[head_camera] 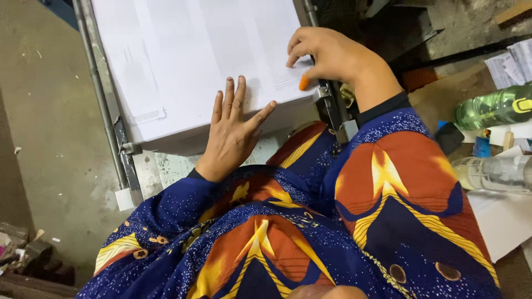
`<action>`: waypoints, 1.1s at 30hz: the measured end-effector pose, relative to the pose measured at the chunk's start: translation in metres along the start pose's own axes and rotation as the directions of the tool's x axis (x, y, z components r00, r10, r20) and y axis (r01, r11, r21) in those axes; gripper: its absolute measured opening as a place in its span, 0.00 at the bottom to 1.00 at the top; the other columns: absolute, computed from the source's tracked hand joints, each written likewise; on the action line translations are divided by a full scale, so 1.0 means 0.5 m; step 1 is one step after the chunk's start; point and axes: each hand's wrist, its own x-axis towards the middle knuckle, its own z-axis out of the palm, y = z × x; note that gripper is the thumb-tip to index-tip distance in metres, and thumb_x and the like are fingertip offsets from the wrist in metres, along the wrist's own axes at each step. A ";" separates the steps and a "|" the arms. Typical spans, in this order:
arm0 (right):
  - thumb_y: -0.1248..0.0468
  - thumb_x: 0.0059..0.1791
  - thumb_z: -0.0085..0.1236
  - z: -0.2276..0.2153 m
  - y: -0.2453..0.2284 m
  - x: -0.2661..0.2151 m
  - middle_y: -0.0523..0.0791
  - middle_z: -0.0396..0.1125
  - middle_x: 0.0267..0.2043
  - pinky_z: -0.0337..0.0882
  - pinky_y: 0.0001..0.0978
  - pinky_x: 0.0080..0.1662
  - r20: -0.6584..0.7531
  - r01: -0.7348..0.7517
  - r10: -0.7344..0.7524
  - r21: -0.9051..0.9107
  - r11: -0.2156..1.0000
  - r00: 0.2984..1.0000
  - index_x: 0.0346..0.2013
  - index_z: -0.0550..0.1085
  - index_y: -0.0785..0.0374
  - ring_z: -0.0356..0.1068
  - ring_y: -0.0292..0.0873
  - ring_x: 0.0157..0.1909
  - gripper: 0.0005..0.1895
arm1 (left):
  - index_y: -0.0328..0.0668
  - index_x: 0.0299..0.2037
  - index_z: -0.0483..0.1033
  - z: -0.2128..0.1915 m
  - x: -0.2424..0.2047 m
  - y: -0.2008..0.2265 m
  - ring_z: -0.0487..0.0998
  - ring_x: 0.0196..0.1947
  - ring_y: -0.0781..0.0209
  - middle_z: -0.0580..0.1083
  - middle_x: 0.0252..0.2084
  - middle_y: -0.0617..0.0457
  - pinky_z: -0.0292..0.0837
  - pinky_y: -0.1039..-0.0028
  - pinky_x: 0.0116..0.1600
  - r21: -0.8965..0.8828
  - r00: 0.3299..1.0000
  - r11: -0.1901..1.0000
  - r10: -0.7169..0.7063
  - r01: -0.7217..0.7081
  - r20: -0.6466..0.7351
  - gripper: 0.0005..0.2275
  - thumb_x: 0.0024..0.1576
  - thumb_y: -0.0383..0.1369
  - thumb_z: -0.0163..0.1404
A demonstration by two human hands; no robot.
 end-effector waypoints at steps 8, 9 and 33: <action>0.66 0.23 0.82 0.017 0.034 0.009 0.54 0.55 0.73 0.59 0.50 0.66 -0.032 0.095 -0.096 -0.045 0.994 0.995 0.48 0.80 0.57 0.50 0.58 0.74 0.38 | 0.66 0.77 0.57 -0.001 0.000 -0.009 0.52 0.78 0.33 0.50 0.76 0.27 0.53 0.51 0.77 0.029 0.999 0.999 0.031 -0.030 -0.013 0.30 0.65 0.31 0.55; 0.70 0.23 0.82 0.017 0.022 0.008 0.53 0.55 0.73 0.61 0.49 0.66 -0.017 0.025 -0.025 -0.033 0.999 1.000 0.46 0.80 0.58 0.49 0.57 0.74 0.37 | 0.65 0.78 0.54 -0.006 -0.003 -0.010 0.49 0.79 0.33 0.48 0.77 0.28 0.52 0.51 0.78 0.018 0.999 0.999 0.039 -0.039 0.010 0.31 0.66 0.30 0.53; 0.67 0.25 0.81 0.025 0.025 0.009 0.45 0.65 0.65 0.64 0.41 0.62 -0.061 -0.029 0.029 0.006 1.000 0.998 0.43 0.81 0.53 0.60 0.47 0.68 0.32 | 0.63 0.76 0.58 0.033 -0.011 -0.017 0.51 0.77 0.30 0.50 0.76 0.25 0.54 0.49 0.76 -0.004 0.994 0.999 0.052 -0.052 -0.092 0.35 0.58 0.31 0.58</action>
